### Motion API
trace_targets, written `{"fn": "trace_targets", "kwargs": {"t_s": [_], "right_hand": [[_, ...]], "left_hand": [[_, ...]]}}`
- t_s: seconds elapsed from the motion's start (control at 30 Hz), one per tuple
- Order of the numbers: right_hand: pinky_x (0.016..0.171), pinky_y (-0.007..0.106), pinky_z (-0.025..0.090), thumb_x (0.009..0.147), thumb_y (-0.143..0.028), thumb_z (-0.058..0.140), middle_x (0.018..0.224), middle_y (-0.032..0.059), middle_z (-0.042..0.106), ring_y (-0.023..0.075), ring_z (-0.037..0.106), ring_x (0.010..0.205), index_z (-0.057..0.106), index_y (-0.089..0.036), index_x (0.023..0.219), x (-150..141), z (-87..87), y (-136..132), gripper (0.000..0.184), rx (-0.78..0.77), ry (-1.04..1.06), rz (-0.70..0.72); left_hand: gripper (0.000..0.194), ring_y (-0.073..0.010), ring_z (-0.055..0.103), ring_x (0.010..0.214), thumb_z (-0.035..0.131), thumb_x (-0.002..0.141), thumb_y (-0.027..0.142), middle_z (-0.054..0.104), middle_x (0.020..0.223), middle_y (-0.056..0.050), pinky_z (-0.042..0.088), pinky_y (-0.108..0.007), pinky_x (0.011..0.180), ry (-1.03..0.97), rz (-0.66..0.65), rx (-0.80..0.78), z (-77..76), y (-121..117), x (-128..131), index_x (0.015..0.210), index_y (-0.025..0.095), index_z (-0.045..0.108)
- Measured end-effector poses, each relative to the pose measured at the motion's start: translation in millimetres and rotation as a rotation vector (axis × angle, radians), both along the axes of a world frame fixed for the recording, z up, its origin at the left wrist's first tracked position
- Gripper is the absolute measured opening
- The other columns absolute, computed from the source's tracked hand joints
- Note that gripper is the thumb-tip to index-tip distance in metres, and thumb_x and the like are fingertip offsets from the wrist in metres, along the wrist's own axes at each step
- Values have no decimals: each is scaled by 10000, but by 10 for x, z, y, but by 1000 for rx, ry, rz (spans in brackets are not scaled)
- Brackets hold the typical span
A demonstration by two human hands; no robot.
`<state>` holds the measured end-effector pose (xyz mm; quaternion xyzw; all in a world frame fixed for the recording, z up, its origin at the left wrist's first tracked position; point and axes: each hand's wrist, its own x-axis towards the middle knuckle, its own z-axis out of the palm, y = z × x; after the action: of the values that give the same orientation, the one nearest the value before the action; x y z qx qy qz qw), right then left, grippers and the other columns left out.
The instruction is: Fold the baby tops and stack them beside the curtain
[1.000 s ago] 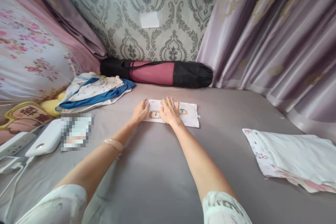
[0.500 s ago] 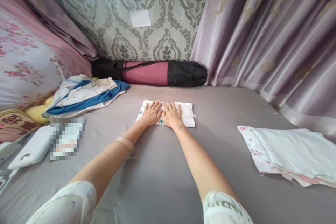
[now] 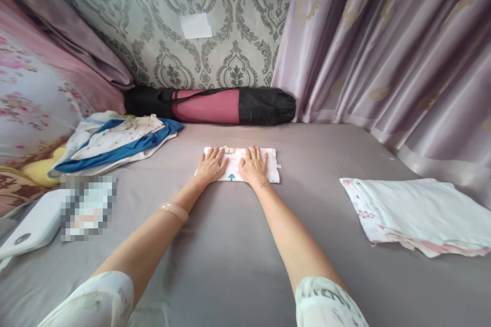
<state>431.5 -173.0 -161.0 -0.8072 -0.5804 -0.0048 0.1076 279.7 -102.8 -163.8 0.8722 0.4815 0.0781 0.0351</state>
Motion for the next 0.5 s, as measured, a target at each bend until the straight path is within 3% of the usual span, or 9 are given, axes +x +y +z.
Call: {"fn": "trace_targets", "kwargs": {"t_s": [0.2,0.33,0.5], "right_hand": [[1162,514,110,982,-354,233,1580,116,246,265,163,1458,328,-129,1494,52,65,-13,568,-28,48,18],[1175,476,86,990,-354,191,1589,152,195,262,131,1466,282,-55,1499,242,122,-117,597,-6,30,-51],[1173,460,129,985,-370,201,1580,162,217,281,163,1457,278,-14,1491,429,37,-217,624,-59,24,-91]], "left_hand": [[614,-282,246,1445,213,973,494,311,1558,-108,206,-503,1160,11,25,-24,80,-22,-1,1493,180,304],[632,-265,189,1465,189,980,477,284,1567,-120,132,-484,1187,5,66,25,83,27,-117,1484,122,327],[690,-263,169,1471,128,978,502,217,1587,-125,162,-464,1184,5,55,-104,13,102,-236,1507,79,259]]}}
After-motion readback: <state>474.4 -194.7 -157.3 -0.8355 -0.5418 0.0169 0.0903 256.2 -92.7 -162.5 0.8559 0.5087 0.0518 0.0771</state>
